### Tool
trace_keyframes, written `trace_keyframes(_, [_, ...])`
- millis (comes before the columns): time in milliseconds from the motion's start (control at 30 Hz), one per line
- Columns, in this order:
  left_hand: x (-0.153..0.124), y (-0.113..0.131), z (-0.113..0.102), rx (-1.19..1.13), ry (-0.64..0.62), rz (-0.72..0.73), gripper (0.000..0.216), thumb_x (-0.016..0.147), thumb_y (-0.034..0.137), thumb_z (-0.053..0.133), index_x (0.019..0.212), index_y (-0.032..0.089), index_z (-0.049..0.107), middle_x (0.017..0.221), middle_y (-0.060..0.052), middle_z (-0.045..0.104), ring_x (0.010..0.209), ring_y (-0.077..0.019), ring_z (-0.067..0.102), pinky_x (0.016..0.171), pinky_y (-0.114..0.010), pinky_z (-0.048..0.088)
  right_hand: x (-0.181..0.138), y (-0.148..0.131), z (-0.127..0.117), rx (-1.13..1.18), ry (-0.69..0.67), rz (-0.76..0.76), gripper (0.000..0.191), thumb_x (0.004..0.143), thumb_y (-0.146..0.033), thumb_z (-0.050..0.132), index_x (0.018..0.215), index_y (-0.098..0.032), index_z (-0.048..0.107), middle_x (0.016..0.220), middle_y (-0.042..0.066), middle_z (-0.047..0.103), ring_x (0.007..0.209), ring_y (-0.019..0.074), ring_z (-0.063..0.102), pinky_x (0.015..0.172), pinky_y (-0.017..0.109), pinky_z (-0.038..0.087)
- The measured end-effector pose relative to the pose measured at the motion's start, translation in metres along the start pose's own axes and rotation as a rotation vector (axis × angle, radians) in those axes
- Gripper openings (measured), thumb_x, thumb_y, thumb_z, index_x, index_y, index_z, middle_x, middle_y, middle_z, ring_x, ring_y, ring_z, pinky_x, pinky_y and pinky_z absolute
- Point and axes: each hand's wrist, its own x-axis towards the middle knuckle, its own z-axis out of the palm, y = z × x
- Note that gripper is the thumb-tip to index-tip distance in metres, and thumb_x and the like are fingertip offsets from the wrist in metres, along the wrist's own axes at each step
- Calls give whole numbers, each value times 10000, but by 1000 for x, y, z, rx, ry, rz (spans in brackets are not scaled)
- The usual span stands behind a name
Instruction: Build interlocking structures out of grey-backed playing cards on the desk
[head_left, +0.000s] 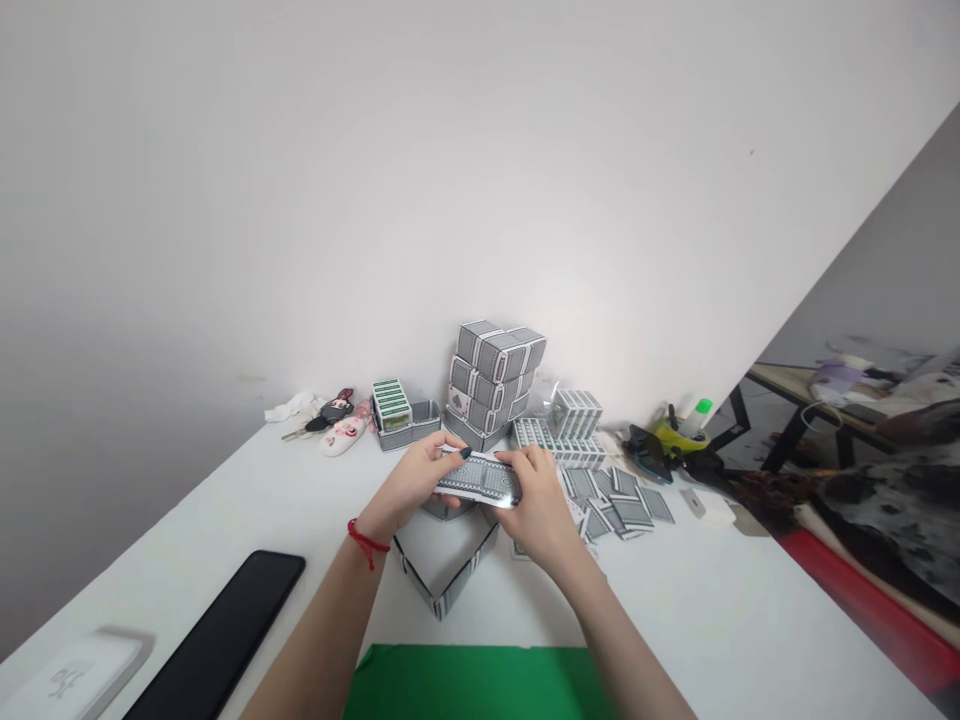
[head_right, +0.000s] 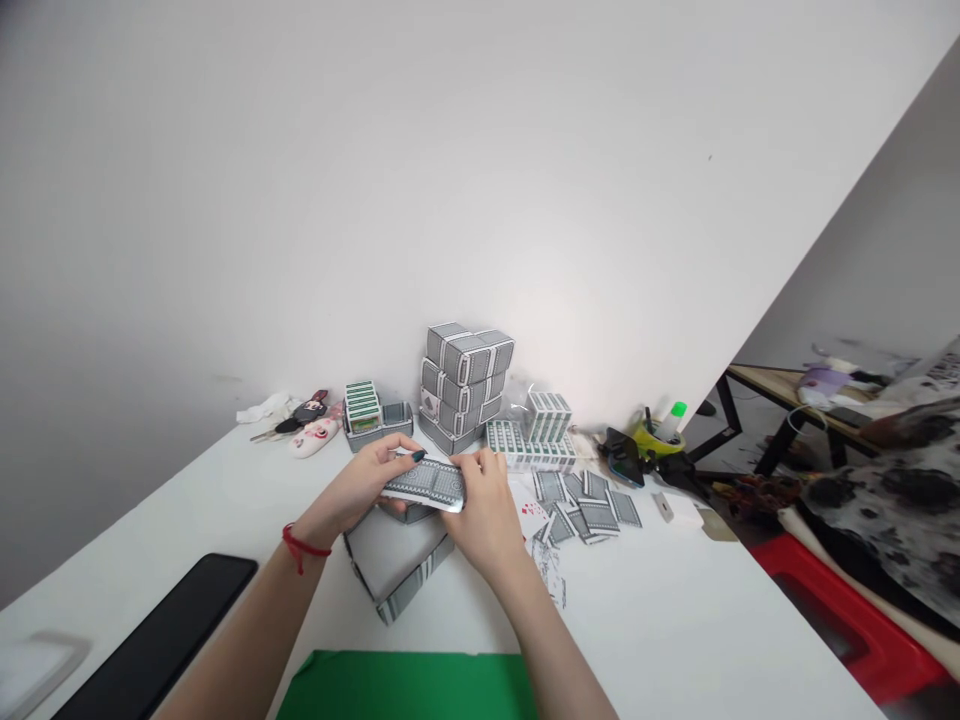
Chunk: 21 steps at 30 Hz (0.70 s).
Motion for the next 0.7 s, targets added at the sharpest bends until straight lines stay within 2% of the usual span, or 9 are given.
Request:
trace_keyframes(133, [1, 0, 7, 46, 41, 61, 209, 699, 329, 621, 826, 170, 574, 559, 33, 532, 393, -88, 472, 328, -176, 367, -3, -6, 7, 60, 32, -5, 411, 658, -88, 559, 1053, -195, 516, 955, 76, 479, 963, 257, 456, 822, 416, 433])
trace_keyframes(233, [3, -2, 9, 62, 116, 101, 177, 708, 317, 605, 799, 166, 595, 487, 52, 490, 327, -64, 379, 305, -168, 276, -4, -12, 7, 106, -3, 4, 444, 667, -99, 559, 1097, -189, 497, 1011, 85, 484, 994, 252, 462, 848, 420, 430])
trace_keyframes(333, [6, -4, 6, -14, 177, 137, 194, 679, 284, 643, 826, 157, 634, 603, 6, 593, 414, -86, 473, 363, -179, 331, -4, -14, 3, 190, -104, -15, 569, 667, -159, 602, 1209, -206, 436, 1091, 86, 501, 1032, 244, 479, 887, 418, 426])
trace_keyframes(400, [8, -5, 4, -145, 181, 185, 248, 652, 248, 678, 878, 151, 651, 805, -56, 668, 601, -137, 593, 496, -204, 434, -2, -14, 1, 242, -133, -6, 594, 678, -193, 612, 1239, -209, 418, 1115, 86, 524, 1041, 239, 504, 895, 410, 431])
trace_keyframes(500, [10, -6, 6, -460, 158, 260, 333, 662, 225, 678, 984, 153, 631, 1007, -102, 666, 864, -212, 628, 722, -287, 485, -2, -15, 5, 269, -88, 40, 535, 690, -210, 608, 1205, -198, 462, 1109, 92, 565, 1028, 240, 541, 881, 400, 448])
trace_keyframes(600, [11, -9, 17, -753, 230, 307, 213, 698, 228, 636, 894, 144, 630, 872, -76, 682, 858, -209, 634, 798, -331, 480, -5, -19, 15, 263, -6, 98, 554, 668, -232, 634, 1199, -176, 484, 1126, 105, 588, 1045, 251, 554, 893, 395, 452])
trace_keyframes(700, [11, -10, 30, -946, 336, 260, 77, 693, 218, 612, 680, 147, 586, 609, -2, 606, 675, -161, 629, 778, -329, 496, -9, -25, 25, 246, 28, 139, 592, 662, -241, 641, 1225, -154, 478, 1146, 122, 595, 1060, 257, 558, 905, 393, 455])
